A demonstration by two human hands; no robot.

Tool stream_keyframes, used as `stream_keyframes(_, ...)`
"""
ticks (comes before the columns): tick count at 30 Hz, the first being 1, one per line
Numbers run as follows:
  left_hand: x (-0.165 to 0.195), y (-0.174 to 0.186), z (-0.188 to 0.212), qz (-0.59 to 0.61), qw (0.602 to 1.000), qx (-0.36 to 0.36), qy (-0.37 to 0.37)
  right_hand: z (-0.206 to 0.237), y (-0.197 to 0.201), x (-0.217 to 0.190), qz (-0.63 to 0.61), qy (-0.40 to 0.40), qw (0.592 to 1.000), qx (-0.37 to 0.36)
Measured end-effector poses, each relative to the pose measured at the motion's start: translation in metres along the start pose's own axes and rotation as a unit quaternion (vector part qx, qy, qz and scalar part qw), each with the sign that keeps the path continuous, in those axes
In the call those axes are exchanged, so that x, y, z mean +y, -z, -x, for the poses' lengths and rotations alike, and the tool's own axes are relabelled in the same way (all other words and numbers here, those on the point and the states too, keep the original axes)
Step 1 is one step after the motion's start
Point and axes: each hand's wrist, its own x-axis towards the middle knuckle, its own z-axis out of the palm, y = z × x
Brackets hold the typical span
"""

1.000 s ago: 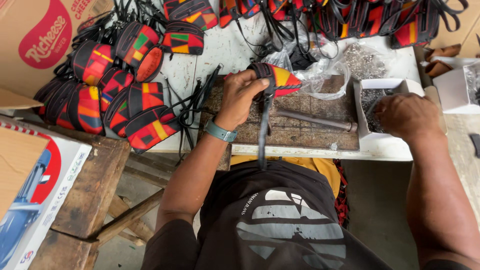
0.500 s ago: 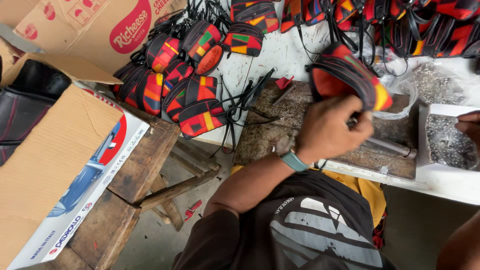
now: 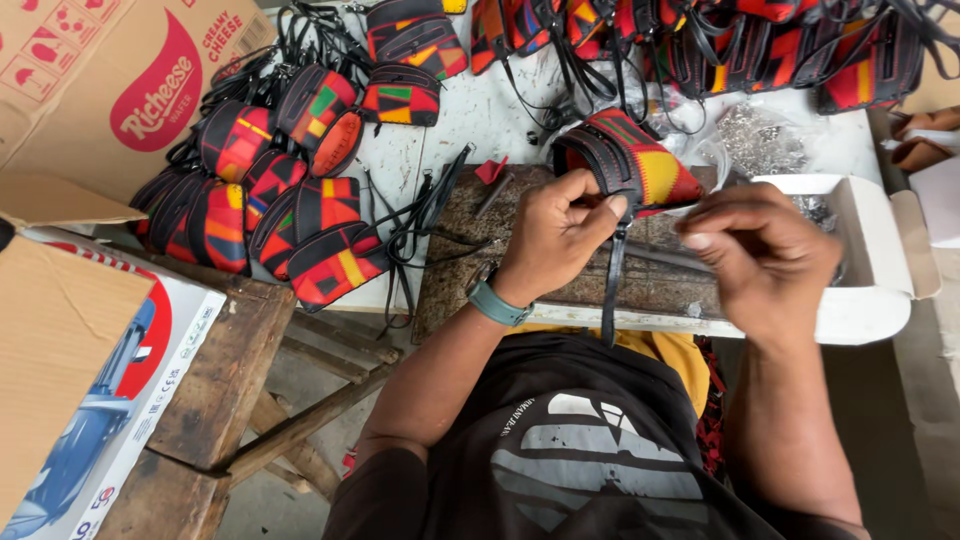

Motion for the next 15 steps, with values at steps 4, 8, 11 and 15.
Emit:
stream_keyframes(4, 0.0, -0.001, 0.004, 0.021, 1.0, -0.001, -0.008, -0.003, -0.027, -0.017, 0.12, 0.074, 0.99, 0.003)
stream_keyframes(8, 0.007, -0.001, 0.005, 0.032, 0.999, -0.021, 0.0, -0.008, -0.037, -0.014, 0.202, 0.088, 0.975, 0.03)
stream_keyframes(11, 0.014, -0.002, 0.006, -0.039, 0.999, -0.029, -0.002, -0.008, -0.033, -0.008, 0.235, 0.098, 0.967, 0.031)
stream_keyframes(15, 0.025, -0.005, 0.008, -0.11, 0.992, -0.018, -0.058, -0.002, -0.03, -0.004, 0.194, 0.082, 0.977, 0.043)
